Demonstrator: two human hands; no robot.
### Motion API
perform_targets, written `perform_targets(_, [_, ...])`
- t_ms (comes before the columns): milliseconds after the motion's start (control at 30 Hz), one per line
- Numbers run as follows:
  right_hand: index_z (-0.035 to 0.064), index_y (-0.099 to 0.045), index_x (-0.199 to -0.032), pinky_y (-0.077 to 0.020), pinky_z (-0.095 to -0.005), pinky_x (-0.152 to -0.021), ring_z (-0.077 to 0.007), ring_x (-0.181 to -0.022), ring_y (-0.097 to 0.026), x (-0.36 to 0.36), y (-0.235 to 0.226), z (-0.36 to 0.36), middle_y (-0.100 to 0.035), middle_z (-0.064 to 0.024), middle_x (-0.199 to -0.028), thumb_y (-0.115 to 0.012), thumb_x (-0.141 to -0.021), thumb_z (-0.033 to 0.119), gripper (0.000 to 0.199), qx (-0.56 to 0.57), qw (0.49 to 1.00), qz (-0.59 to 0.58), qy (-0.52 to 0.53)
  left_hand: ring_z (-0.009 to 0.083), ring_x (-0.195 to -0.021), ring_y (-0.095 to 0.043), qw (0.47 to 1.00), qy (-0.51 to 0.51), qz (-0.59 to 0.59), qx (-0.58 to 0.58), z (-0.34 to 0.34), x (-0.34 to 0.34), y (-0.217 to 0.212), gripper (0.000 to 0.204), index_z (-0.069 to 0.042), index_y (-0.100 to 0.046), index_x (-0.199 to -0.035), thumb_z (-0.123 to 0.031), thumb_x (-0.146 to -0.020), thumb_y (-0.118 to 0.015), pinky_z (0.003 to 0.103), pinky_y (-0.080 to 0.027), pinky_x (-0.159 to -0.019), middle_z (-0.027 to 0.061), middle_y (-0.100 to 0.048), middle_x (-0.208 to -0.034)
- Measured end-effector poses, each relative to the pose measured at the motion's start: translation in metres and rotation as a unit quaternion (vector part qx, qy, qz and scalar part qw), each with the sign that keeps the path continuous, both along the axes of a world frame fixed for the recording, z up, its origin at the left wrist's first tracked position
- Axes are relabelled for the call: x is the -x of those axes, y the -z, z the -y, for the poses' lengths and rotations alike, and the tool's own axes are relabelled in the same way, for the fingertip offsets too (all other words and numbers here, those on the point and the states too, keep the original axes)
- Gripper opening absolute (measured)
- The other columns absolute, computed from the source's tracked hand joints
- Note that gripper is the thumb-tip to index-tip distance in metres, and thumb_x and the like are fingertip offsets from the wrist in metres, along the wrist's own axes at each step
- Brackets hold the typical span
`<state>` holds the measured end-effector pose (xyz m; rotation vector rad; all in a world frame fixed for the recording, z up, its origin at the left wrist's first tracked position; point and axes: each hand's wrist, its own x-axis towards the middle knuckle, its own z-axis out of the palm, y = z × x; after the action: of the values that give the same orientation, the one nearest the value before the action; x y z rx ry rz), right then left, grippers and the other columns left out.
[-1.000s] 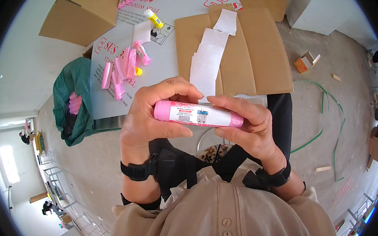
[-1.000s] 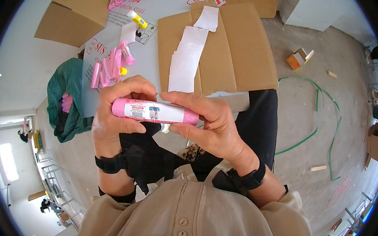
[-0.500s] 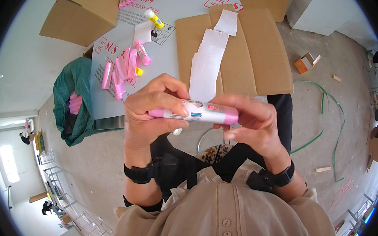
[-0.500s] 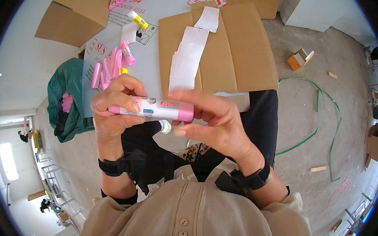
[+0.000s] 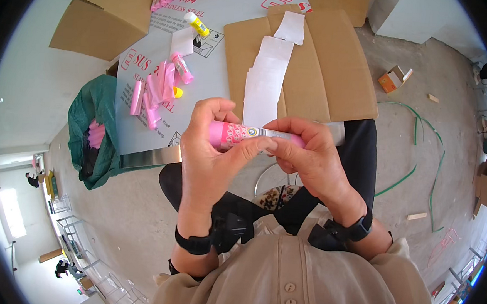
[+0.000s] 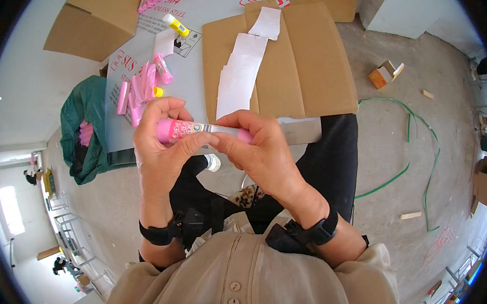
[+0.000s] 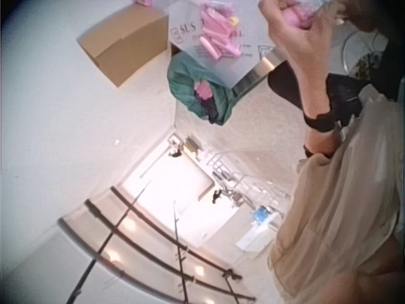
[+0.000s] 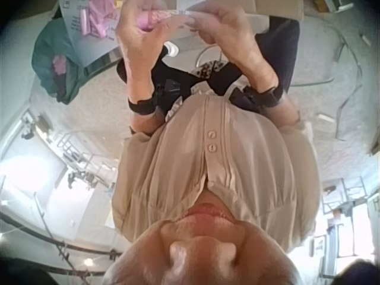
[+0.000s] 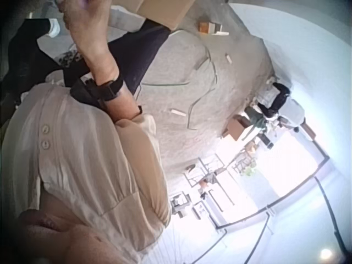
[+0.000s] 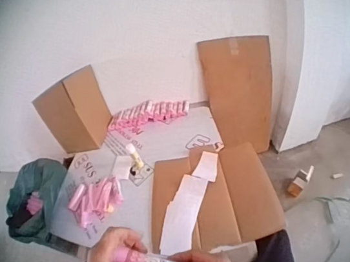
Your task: Wrapping pink cylindrical tubes with white paper labels using a glue stick.
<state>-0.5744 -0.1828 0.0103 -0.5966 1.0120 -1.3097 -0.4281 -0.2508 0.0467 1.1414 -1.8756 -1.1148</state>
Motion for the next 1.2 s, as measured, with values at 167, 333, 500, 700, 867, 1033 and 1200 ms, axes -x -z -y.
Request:
perform_targets(167, [-0.0022, -0.056, -0.101, -0.0319, -0.0185, -0.047, -0.0023, -0.056, -0.041, 0.006, 0.002, -0.003, -0.051, 0.0022, -0.067, -0.062, -0.084, 0.010, 0.022, 0.011, 0.999, -0.022, -0.032, 0.0084, -0.065, -0.053, 1.000, 0.014, 0.014, 0.009, 0.003, -0.003, 0.004, 0.029, -0.001, -0.051, -0.092, -0.016, -0.076, -0.071, 0.021, -0.045, -0.057, 0.0043, -0.056, -0.076])
perform_targets(333, [-0.0028, -0.050, -0.110, -0.0315, -0.0197, -0.048, -0.0043, -0.056, -0.040, 0.014, 0.004, -0.004, -0.051, -0.0007, -0.073, -0.057, -0.082, 0.001, 0.029, 0.013, 0.996, 0.046, -0.076, 0.0080, -0.059, -0.052, 0.993, 0.040, -0.038, -0.104, 0.009, -0.010, 0.001, 0.016, -0.001, -0.051, -0.093, -0.016, -0.089, -0.054, 0.019, -0.043, -0.052, 0.0057, -0.058, -0.077])
perform_targets(500, [-0.0037, -0.046, -0.117, -0.0324, -0.0206, -0.050, -0.0056, -0.059, -0.041, 0.013, 0.008, -0.006, -0.055, -0.0044, -0.081, -0.055, -0.078, -0.006, 0.040, 0.030, 0.994, 0.080, -0.073, 0.0091, -0.061, -0.054, 0.970, 0.045, -0.170, -0.165, 0.012, -0.015, 0.009, 0.022, 0.000, -0.051, -0.099, -0.020, -0.091, -0.052, 0.019, -0.044, -0.054, 0.0069, -0.058, -0.080])
perform_targets(700, [-0.0012, -0.050, -0.111, -0.0355, -0.0186, -0.054, -0.0040, -0.064, -0.043, -0.003, 0.013, -0.006, -0.052, -0.0003, -0.078, -0.062, -0.081, 0.007, 0.033, 0.071, 0.996, 0.056, -0.012, 0.0104, -0.075, -0.056, 0.996, 0.034, -0.078, -0.008, 0.003, -0.005, 0.014, 0.029, -0.001, -0.050, -0.109, -0.020, -0.088, -0.057, 0.020, -0.046, -0.060, 0.0073, -0.058, -0.088])
perform_targets(867, [-0.0020, -0.051, -0.102, -0.0320, -0.0195, -0.049, -0.0036, -0.060, -0.041, -0.004, 0.023, -0.006, -0.049, -0.0011, -0.072, -0.061, -0.086, 0.015, 0.025, -0.001, 0.997, 0.073, -0.020, 0.0107, -0.075, -0.056, 0.999, 0.022, 0.008, 0.035, 0.003, -0.004, 0.018, 0.032, -0.002, -0.047, -0.114, -0.016, -0.088, -0.057, 0.022, -0.046, -0.060, 0.0074, -0.058, -0.089])
perform_targets(1033, [-0.0022, -0.051, -0.100, -0.0297, -0.0195, -0.047, -0.0044, -0.057, -0.037, -0.005, 0.026, -0.002, -0.050, -0.0022, -0.072, -0.057, -0.089, 0.015, 0.022, -0.030, 0.965, 0.260, -0.016, 0.0121, -0.074, -0.055, 0.949, -0.059, -0.277, -0.137, 0.005, 0.000, 0.026, 0.037, 0.003, -0.042, -0.121, -0.018, -0.091, -0.051, 0.024, -0.046, -0.063, 0.0100, -0.059, -0.094])
perform_targets(1200, [-0.0014, -0.053, -0.099, -0.0319, -0.0197, -0.048, -0.0059, -0.056, -0.039, -0.004, 0.034, 0.001, -0.054, -0.0045, -0.076, -0.056, -0.089, 0.017, 0.021, -0.055, 0.896, 0.435, -0.067, 0.0173, -0.083, -0.058, 0.909, -0.007, -0.323, -0.264, 0.000, 0.008, 0.044, 0.036, 0.007, -0.044, -0.117, -0.013, -0.088, -0.054, 0.030, -0.044, -0.082, 0.0181, -0.060, -0.104])
